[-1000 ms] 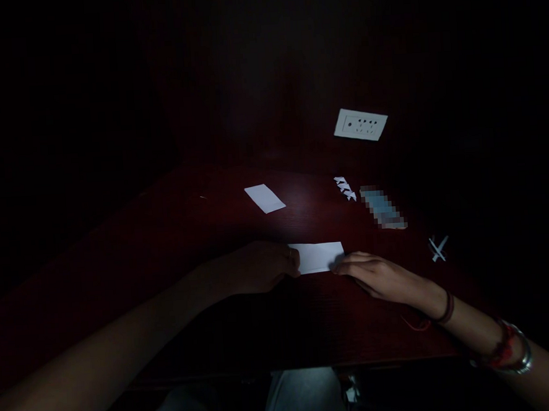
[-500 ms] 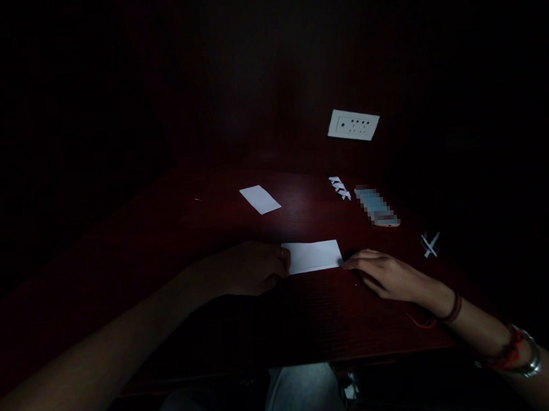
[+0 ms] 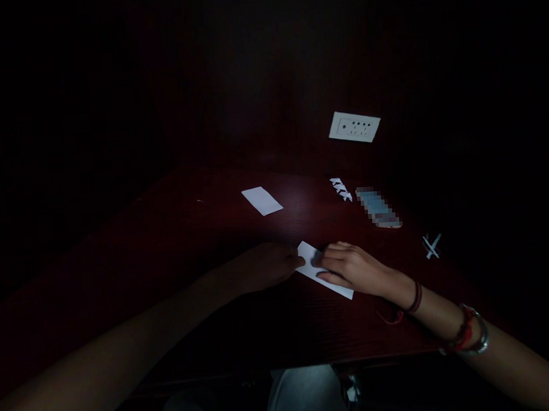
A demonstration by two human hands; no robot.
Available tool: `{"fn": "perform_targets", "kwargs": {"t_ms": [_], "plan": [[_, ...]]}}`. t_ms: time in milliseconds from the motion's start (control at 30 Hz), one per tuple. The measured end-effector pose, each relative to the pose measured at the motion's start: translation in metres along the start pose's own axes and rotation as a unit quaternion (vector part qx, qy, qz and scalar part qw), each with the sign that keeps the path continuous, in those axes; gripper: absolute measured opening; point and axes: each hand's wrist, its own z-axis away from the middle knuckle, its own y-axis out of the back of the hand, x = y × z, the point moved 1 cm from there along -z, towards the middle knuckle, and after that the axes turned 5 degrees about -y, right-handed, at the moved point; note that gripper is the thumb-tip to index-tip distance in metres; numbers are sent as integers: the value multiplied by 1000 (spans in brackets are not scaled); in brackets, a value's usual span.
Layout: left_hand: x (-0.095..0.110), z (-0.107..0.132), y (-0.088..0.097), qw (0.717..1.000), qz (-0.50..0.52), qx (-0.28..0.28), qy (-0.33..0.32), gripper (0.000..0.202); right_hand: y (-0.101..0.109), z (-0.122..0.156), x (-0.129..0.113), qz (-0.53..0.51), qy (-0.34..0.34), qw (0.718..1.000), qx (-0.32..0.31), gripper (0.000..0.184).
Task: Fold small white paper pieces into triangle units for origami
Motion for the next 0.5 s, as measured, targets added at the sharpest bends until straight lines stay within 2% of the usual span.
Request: {"fn": "perform_targets", "kwargs": {"t_ms": [100,200,367,500], "plan": [[-1,0,-2,999,-27,-15,-13,16,0,-3,-3,-28,-14,999,-6,29],[-3,0,-5,999,-43,4,-16,15,5,-2,-7,-43,-24,999,-5,31],[-3,-3,-2,997,-55,29,-38,14,7,-10,-9,26,-13,1000,5,18],[-1,-4,4,996,-55,67,26,16,2,-14,-6,44,-37,998,33,18]]}}
